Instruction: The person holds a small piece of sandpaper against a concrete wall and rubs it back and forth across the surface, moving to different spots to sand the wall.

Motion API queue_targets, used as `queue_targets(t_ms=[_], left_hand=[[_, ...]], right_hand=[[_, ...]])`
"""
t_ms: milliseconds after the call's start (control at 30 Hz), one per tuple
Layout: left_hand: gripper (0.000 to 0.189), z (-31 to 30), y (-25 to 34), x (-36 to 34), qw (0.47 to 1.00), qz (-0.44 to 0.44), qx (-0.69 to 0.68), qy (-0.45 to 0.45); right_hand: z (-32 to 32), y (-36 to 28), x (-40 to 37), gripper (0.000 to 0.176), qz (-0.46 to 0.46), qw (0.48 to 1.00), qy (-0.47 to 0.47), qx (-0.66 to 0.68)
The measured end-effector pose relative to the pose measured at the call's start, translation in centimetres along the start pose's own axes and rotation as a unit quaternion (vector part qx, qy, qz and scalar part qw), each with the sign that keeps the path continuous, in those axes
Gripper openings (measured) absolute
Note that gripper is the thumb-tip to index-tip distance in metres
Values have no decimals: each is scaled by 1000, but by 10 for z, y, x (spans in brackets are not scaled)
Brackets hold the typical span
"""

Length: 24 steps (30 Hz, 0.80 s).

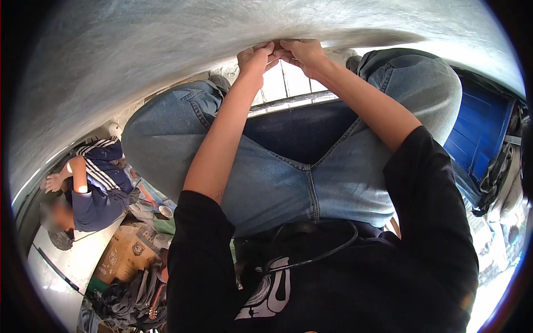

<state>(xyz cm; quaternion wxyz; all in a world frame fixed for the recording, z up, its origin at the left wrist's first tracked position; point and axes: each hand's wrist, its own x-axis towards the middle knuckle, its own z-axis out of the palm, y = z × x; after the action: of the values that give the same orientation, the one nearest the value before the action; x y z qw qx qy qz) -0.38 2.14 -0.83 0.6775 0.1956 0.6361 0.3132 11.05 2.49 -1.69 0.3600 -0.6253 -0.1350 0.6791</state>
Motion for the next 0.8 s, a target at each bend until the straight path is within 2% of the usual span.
queue_targets(t_ms=[133,233,433,533,733,800], left_hand=[[24,4,2,-6,1000,3,-4,17],[24,2,4,-7,1000,17,-5,-3],[24,6,0,-6,1000,13,-6,12],[23,3,2,-6,999,32,-7,-9],[21,8,0,-6,1000,3,-9,25],[21,6,3,-9,999,23,-21,10]], right_hand=[[-1,-5,-5,16,23,999,3,-22],[-4,-11,-11,16,17,999,-16,-35],[-3,-3,-1,15,-20,1000,5,-5],[-6,-9,-8,15,-11,1000,-9,6],[-2,-6,-5,14,3,1000,15,-12],[-5,-10,-9,14,7,1000,5,-2]])
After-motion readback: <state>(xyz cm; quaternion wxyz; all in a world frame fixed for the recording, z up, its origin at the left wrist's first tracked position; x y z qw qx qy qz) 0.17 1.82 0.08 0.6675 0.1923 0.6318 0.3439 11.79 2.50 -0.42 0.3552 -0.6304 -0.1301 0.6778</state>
